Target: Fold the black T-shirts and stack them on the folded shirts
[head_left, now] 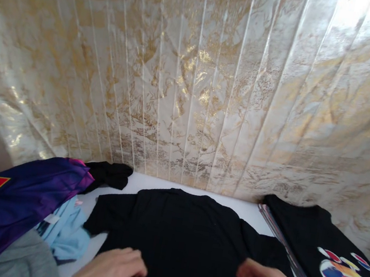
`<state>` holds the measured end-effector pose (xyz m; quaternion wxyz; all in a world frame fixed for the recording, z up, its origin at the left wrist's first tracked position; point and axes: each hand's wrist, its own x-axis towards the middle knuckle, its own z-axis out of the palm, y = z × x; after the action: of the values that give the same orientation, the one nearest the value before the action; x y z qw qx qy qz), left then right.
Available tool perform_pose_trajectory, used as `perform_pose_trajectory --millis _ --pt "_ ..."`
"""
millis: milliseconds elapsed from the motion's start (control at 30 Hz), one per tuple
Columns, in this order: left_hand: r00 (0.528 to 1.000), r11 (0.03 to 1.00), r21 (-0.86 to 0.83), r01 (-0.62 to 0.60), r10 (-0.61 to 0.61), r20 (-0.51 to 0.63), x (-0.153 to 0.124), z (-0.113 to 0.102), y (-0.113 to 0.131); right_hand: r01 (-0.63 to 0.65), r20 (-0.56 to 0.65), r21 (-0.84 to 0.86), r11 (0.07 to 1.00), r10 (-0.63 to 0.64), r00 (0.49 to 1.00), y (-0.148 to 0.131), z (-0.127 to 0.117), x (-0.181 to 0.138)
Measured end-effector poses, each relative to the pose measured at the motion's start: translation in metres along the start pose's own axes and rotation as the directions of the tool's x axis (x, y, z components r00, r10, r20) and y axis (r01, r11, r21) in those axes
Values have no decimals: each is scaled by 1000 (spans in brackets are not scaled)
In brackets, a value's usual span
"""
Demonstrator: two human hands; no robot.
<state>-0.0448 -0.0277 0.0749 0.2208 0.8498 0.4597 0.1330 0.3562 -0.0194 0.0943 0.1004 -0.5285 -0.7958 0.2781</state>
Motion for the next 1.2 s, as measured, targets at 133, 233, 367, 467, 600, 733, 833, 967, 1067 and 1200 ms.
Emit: perform_pose_trajectory --millis 133,233,367,467,600,733,833,967,1067,1200 --pt "991 983 181 12 12 -134 80 6 6 -56 -302 -106 993 22 953 16 6 68" --pt "945 914 278 296 -238 -224 117 -2 -25 -162 -357 -230 960 71 931 47 18 102" --pt "925 873 319 368 -310 -219 124 -6 -69 -321 -423 -393 862 140 895 90 31 116" --pt "924 868 326 376 -324 -203 120 -5 -79 -386 -448 -445 808 172 877 107 31 113" --pt "932 878 317 360 -320 -173 131 -13 -65 -385 -341 -389 837 258 904 102 13 114" --pt "949 907 308 287 -225 -220 168 -16 -35 -273 -290 -302 913 185 939 71 -24 142" --pt "951 923 279 266 -204 -232 204 -11 -22 -248 -347 -236 940 157 925 46 -41 178" --pt "897 880 245 406 -333 -291 238 -15 -35 -311 -407 -175 934 218 887 37 -36 216" --pt "865 841 231 489 -433 -254 251 -25 -53 -395 -469 -158 905 284 836 49 -25 225" --pt "877 849 218 481 -468 -110 257 -35 -64 -444 -487 -170 880 316 814 67 -20 223"
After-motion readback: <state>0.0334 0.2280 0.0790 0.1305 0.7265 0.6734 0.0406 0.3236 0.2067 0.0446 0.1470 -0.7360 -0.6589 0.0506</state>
